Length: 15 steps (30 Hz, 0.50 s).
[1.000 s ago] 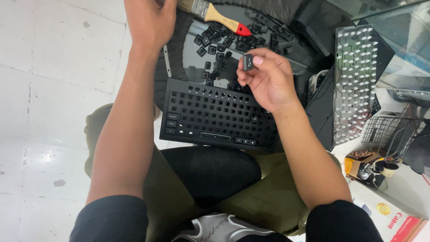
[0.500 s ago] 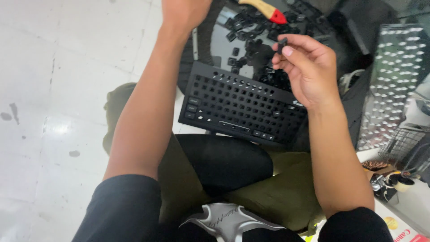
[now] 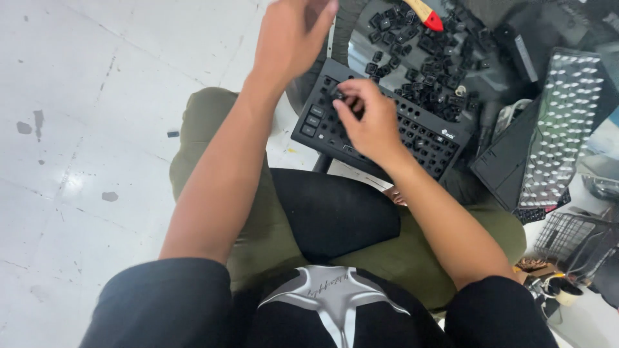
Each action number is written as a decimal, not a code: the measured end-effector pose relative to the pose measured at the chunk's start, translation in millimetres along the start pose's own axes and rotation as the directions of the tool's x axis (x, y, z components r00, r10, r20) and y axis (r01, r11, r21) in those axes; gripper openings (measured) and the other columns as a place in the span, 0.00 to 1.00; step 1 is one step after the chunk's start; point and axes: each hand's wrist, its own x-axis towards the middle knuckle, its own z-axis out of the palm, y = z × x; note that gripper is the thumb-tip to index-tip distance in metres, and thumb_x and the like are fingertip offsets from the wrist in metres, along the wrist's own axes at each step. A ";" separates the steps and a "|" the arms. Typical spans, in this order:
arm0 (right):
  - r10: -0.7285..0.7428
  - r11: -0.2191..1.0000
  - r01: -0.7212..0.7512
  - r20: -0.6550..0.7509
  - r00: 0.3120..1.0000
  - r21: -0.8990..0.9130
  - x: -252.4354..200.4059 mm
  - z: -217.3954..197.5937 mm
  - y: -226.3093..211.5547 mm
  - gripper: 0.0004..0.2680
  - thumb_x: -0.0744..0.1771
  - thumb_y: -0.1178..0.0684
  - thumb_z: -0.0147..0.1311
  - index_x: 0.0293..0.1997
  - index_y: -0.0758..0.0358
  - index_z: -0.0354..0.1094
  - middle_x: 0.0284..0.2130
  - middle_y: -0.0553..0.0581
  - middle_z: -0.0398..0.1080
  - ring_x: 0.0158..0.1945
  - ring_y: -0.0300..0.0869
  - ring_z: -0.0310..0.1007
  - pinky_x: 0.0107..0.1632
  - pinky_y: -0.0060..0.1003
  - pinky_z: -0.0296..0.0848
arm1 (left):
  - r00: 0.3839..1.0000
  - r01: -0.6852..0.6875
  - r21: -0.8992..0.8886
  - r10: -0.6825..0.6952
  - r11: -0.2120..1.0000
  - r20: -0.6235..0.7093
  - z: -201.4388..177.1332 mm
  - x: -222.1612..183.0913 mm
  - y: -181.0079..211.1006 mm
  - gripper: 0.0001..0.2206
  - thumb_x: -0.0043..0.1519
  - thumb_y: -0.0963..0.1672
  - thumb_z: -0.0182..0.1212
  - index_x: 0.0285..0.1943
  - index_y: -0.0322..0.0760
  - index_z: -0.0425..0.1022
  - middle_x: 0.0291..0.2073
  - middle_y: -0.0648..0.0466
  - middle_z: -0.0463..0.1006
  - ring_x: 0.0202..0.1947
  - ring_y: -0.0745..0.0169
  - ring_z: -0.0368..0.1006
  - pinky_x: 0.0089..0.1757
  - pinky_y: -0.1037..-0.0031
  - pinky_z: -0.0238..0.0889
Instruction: The person is manually installing individual keycaps onto a mechanical keyboard frame by selecting them from a pile and pressing them into place.
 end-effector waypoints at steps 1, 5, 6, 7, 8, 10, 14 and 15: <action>-0.089 0.988 0.089 0.004 0.996 -0.129 -4.0 10.2 8.6 0.09 0.69 0.59 0.59 0.55 0.64 0.70 0.42 0.59 0.70 0.41 0.45 0.73 0.44 0.40 0.71 | 0.984 0.150 -0.022 -0.147 0.989 0.097 -13.2 -11.2 14.8 0.09 0.68 0.48 0.54 0.42 0.43 0.77 0.28 0.60 0.81 0.26 0.62 0.74 0.32 0.69 0.64; -0.219 0.962 0.210 -0.038 0.975 -0.172 -9.0 21.6 -0.7 0.07 0.69 0.61 0.56 0.52 0.66 0.68 0.46 0.60 0.70 0.46 0.48 0.66 0.47 0.40 0.70 | 0.820 0.505 0.026 -0.489 0.863 0.297 -33.9 -67.9 23.4 0.17 0.66 0.52 0.56 0.51 0.37 0.79 0.46 0.52 0.84 0.46 0.55 0.79 0.48 0.67 0.68; -0.245 0.958 0.231 -0.068 0.967 -0.167 -9.4 23.5 -1.4 0.06 0.69 0.62 0.56 0.51 0.65 0.69 0.45 0.58 0.68 0.44 0.47 0.67 0.45 0.40 0.73 | 0.722 0.573 0.137 -0.577 0.808 0.382 -38.1 -75.4 29.4 0.18 0.65 0.54 0.57 0.55 0.42 0.78 0.48 0.55 0.84 0.52 0.50 0.77 0.56 0.52 0.57; -0.271 0.954 0.253 -0.098 0.958 -0.163 -9.3 25.6 -1.7 0.06 0.69 0.63 0.56 0.50 0.65 0.70 0.43 0.55 0.66 0.43 0.46 0.68 0.43 0.39 0.76 | 0.605 0.622 0.254 -0.660 0.741 0.446 -41.7 -82.6 34.9 0.21 0.64 0.56 0.58 0.59 0.47 0.77 0.51 0.58 0.83 0.59 0.44 0.75 0.64 0.37 0.46; -0.284 0.950 0.266 -0.101 0.953 -0.163 -10.3 28.7 -1.0 0.06 0.69 0.63 0.56 0.50 0.65 0.70 0.43 0.55 0.66 0.43 0.46 0.68 0.43 0.39 0.76 | 0.614 0.618 0.254 -0.659 0.744 0.435 -48.0 -82.0 46.1 0.21 0.64 0.56 0.58 0.59 0.47 0.77 0.51 0.58 0.83 0.59 0.44 0.75 0.64 0.37 0.46; -0.257 0.946 0.238 -0.062 0.964 -0.221 -9.2 33.8 2.0 0.06 0.68 0.61 0.60 0.50 0.63 0.72 0.40 0.52 0.66 0.43 0.43 0.66 0.45 0.38 0.72 | 0.564 0.689 0.208 -0.693 0.695 0.449 -58.7 -78.0 67.0 0.21 0.63 0.56 0.60 0.60 0.48 0.78 0.53 0.57 0.82 0.56 0.50 0.77 0.63 0.44 0.53; -0.258 0.940 0.231 -0.076 0.963 -0.252 -10.9 36.6 7.7 0.06 0.68 0.60 0.61 0.49 0.63 0.73 0.38 0.52 0.66 0.43 0.43 0.65 0.45 0.38 0.69 | 0.586 0.736 0.073 -0.689 0.672 0.426 -47.5 -86.4 60.6 0.21 0.63 0.53 0.65 0.59 0.40 0.78 0.46 0.51 0.85 0.37 0.56 0.84 0.60 0.52 0.59; -0.248 0.947 0.226 -0.070 0.966 -0.230 -10.8 36.0 8.4 0.06 0.68 0.60 0.61 0.49 0.64 0.72 0.39 0.53 0.67 0.43 0.44 0.66 0.46 0.39 0.69 | 0.601 0.718 0.086 -0.678 0.691 0.425 -39.0 -89.6 49.1 0.20 0.63 0.52 0.66 0.58 0.40 0.79 0.44 0.53 0.85 0.35 0.58 0.83 0.62 0.47 0.49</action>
